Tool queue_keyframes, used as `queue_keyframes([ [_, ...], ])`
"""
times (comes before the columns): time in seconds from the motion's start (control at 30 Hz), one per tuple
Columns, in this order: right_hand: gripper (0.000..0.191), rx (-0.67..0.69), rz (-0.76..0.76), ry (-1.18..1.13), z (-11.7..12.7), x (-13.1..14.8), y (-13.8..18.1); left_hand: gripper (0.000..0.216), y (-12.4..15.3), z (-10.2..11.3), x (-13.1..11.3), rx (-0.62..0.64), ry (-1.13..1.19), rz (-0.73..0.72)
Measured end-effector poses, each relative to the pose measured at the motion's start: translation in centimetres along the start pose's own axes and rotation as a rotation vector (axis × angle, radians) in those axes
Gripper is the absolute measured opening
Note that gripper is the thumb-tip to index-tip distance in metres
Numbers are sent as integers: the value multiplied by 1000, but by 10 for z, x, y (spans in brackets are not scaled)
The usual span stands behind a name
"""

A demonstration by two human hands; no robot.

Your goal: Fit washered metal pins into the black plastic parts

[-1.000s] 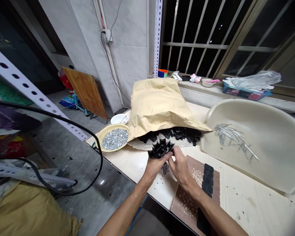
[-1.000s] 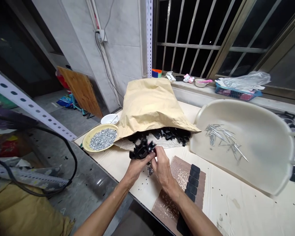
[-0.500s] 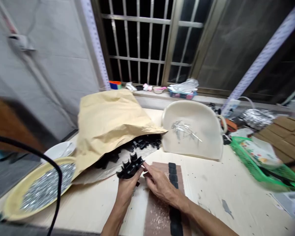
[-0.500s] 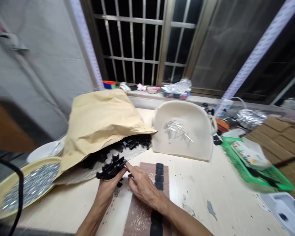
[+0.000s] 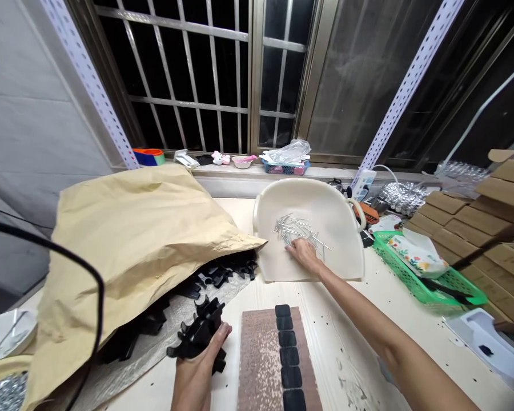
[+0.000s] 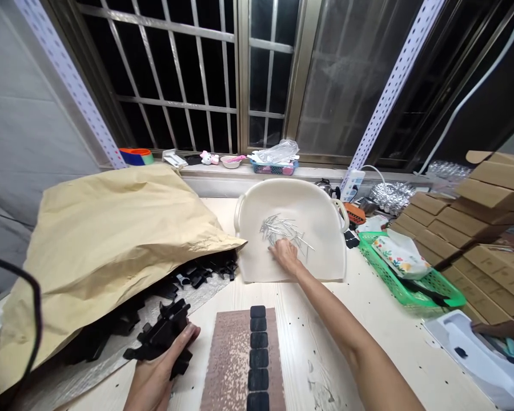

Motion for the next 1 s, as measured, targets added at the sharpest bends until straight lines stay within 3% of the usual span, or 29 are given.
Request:
queue_keyframes([
  [0.2, 21, 29, -103, 117, -9, 12, -6, 47, 0, -1, 0, -13, -75, -22],
  [0.3, 25, 52, -112, 148, -1, 8, -1, 46, 3, -2, -2, -2, -82, -46],
  [0.47, 29, 105, -110, 224, 20, -9, 28, 41, 11, 3, 3, 137, -13, -85],
  [0.7, 22, 138, -24, 242, 41, -29, 60, 39, 31, 4, -2, 186, -56, -231],
  [0.87, 21, 152, 37, 61, 65, -20, 89, 37, 41, 2, -8, 185, -126, -279],
  [0.93, 30, 155, 133, -209, 80, -3, 109, 38, 44, 0, -7, 178, -161, -287],
  [1.0, 34, 208, 255, -629, 96, 20, 134, 38, 47, -4, -5, 193, -192, -299],
])
Point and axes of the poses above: each hand's wrist, its own y-axis away from the middle knuckle, its own z-axis out of the back of the hand, x = y × z, the point moved 1 cm from there along -y, towards the middle knuckle, and after that the axes turned 5 degrees about -z, right-handed, at the moved point
